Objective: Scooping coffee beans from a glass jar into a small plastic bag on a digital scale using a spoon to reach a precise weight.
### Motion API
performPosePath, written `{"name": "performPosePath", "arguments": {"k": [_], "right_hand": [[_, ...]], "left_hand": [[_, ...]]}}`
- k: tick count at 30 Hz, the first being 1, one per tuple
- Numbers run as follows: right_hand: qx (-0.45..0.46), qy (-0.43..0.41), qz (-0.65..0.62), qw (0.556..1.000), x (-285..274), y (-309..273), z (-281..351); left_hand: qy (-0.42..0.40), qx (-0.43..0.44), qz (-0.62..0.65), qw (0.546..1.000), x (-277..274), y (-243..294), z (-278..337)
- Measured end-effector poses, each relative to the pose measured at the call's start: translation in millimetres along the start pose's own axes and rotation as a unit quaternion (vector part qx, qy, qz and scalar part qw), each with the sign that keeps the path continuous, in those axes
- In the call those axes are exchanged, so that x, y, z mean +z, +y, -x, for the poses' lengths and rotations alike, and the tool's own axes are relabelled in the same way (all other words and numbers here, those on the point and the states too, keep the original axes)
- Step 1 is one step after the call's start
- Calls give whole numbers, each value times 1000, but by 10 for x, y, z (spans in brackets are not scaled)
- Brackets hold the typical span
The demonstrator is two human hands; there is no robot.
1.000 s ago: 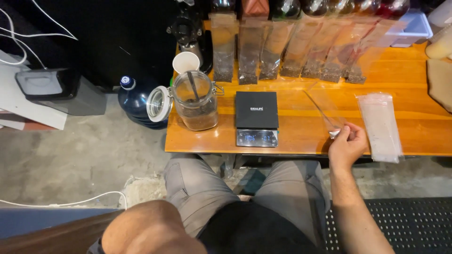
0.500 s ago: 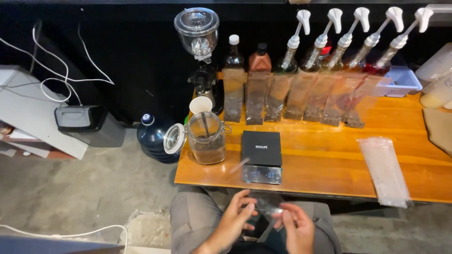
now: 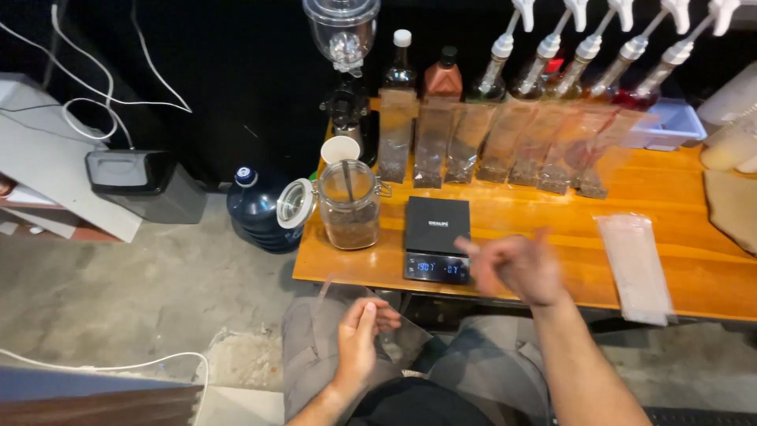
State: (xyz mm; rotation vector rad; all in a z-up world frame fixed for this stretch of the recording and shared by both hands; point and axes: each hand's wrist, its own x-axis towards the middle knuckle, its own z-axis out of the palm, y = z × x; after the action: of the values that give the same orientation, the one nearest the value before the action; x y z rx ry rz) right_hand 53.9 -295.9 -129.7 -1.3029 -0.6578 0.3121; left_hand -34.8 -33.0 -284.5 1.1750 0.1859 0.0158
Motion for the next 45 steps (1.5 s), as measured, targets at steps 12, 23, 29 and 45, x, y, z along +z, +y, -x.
{"name": "performPosePath", "arguments": {"k": [12,23,29,45], "right_hand": [[-99,61,-11,993,594,299,-424],[-4,149,290,946,1028,844,-469],[4,188,236,953,1084,940,-412],[171,166,87,967,1332,1619,-120]], "left_hand": [[-34,16,-26,999,104,44,40],[-65,44,-44,996,-2,286,-63],[-86,90,-48,991,-109,432,-75],[133,13,248,960,-554,247,-550]]}}
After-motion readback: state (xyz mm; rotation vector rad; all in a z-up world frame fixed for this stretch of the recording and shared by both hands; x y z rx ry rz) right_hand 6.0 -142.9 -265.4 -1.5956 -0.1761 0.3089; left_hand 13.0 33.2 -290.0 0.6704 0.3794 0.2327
